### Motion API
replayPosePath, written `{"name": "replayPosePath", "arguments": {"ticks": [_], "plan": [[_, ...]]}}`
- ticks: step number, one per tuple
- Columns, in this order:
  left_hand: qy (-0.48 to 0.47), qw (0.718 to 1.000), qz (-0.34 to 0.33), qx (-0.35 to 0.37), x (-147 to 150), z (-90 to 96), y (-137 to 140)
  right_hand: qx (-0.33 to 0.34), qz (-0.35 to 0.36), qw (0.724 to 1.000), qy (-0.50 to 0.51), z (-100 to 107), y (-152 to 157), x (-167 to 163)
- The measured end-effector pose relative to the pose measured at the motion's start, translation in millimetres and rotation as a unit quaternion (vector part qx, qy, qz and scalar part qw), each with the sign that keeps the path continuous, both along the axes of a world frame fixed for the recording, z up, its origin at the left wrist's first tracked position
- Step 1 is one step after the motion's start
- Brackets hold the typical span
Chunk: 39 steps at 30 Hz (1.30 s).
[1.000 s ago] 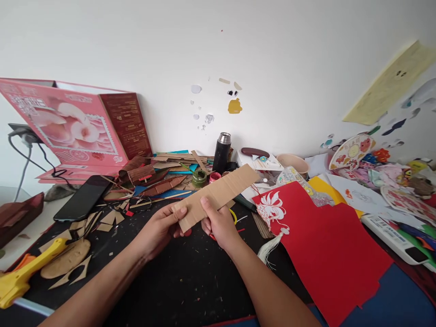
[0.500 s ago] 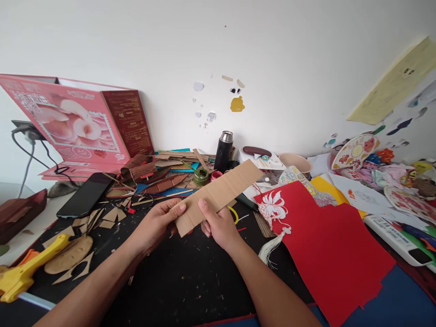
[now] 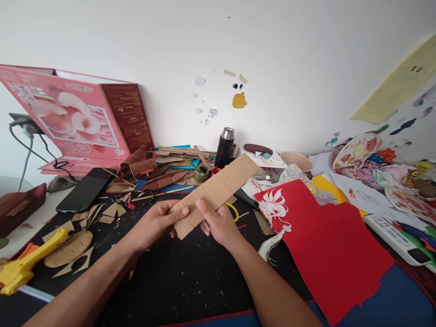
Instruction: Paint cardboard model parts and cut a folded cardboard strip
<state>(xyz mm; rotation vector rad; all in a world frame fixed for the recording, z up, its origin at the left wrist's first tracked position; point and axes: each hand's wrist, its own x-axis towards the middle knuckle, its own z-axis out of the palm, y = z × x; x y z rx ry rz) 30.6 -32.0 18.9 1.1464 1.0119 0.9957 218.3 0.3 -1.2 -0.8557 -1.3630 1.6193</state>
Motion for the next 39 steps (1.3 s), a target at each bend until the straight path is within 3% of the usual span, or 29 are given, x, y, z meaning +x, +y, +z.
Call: {"name": "replayPosePath", "arguments": {"ticks": [3, 11, 14, 21, 25, 32, 39], "plan": [[0.002, 1.000, -0.020, -0.002, -4.6, -0.8, -2.2, 0.005, 0.002, 1.000, -0.005, 4.2, -3.2, -0.6], [-0.077, 0.997, 0.006, 0.007, 9.0, -6.2, -5.6, 0.004, 0.002, 1.000, 0.023, 13.6, -9.5, -3.2], [-0.051, 0.999, -0.006, 0.017, 5.6, -5.5, -4.3, 0.010, 0.009, 1.000, 0.013, 8.5, -6.1, -1.2], [0.010, 0.995, -0.093, -0.038, -5.5, -3.4, -5.7, 0.036, 0.062, 0.995, -0.070, 0.2, -3.4, 6.6], [-0.006, 0.996, -0.090, -0.029, 2.0, 1.3, -7.5, 0.044, 0.055, 0.994, -0.083, 1.5, -4.8, 7.8], [-0.006, 0.998, -0.058, 0.029, 10.7, 4.8, -17.2, 0.017, 0.046, 0.999, -0.021, 6.8, -11.7, 5.4], [-0.038, 0.997, -0.072, 0.000, 18.6, 4.1, -11.0, -0.004, 0.025, 0.998, -0.051, 0.1, -1.1, 5.0]]}}
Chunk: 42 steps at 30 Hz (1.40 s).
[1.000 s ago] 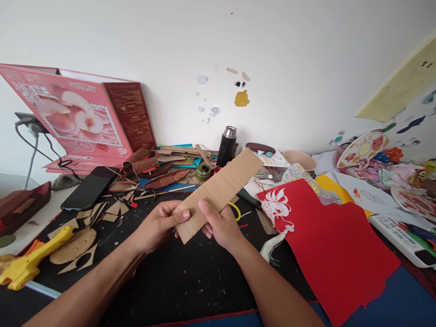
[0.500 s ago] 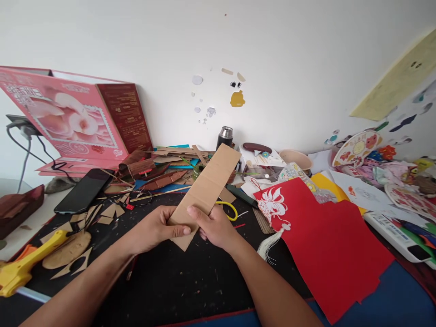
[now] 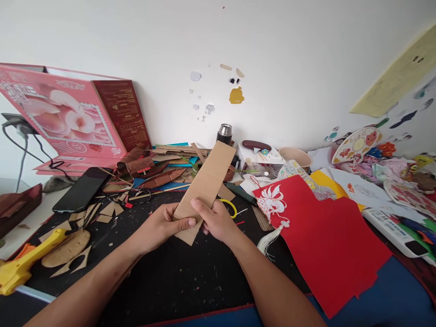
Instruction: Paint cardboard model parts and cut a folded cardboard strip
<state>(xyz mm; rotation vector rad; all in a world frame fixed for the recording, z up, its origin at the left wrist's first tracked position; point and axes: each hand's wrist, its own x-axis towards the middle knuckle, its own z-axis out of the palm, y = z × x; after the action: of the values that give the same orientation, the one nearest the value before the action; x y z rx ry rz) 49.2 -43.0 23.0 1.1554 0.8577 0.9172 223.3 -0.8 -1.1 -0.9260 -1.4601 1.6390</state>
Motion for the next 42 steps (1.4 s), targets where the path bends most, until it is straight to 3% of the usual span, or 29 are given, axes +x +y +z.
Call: {"name": "replayPosePath", "arguments": {"ticks": [8, 15, 23, 29, 35, 38, 42], "plan": [[0.013, 1.000, 0.016, -0.013, -2.3, -9.7, 4.4, 0.039, 0.005, 0.999, -0.028, -0.7, 0.2, 0.5], [0.013, 1.000, 0.009, 0.020, 2.6, -4.9, -3.7, 0.013, 0.031, 0.999, 0.013, -1.9, -2.3, 0.3], [0.023, 1.000, 0.015, 0.003, -11.4, -4.9, 4.8, 0.022, -0.011, 1.000, -0.020, -2.1, 5.5, 3.2], [-0.003, 0.998, 0.065, 0.010, -17.3, -2.0, 10.3, 0.002, -0.036, 0.999, 0.014, 6.1, 6.8, 3.0], [-0.049, 0.969, 0.241, -0.014, -20.5, -6.5, 14.1, 0.015, 0.045, 0.999, 0.021, 9.3, 7.1, 1.6], [-0.051, 0.967, 0.248, -0.026, -25.7, -4.8, 14.1, 0.008, 0.037, 0.999, 0.025, 7.6, 7.9, 2.6], [-0.037, 0.974, 0.222, -0.029, -27.3, -1.4, 13.0, -0.013, -0.039, 0.998, 0.047, 4.3, 10.1, 1.7]]}}
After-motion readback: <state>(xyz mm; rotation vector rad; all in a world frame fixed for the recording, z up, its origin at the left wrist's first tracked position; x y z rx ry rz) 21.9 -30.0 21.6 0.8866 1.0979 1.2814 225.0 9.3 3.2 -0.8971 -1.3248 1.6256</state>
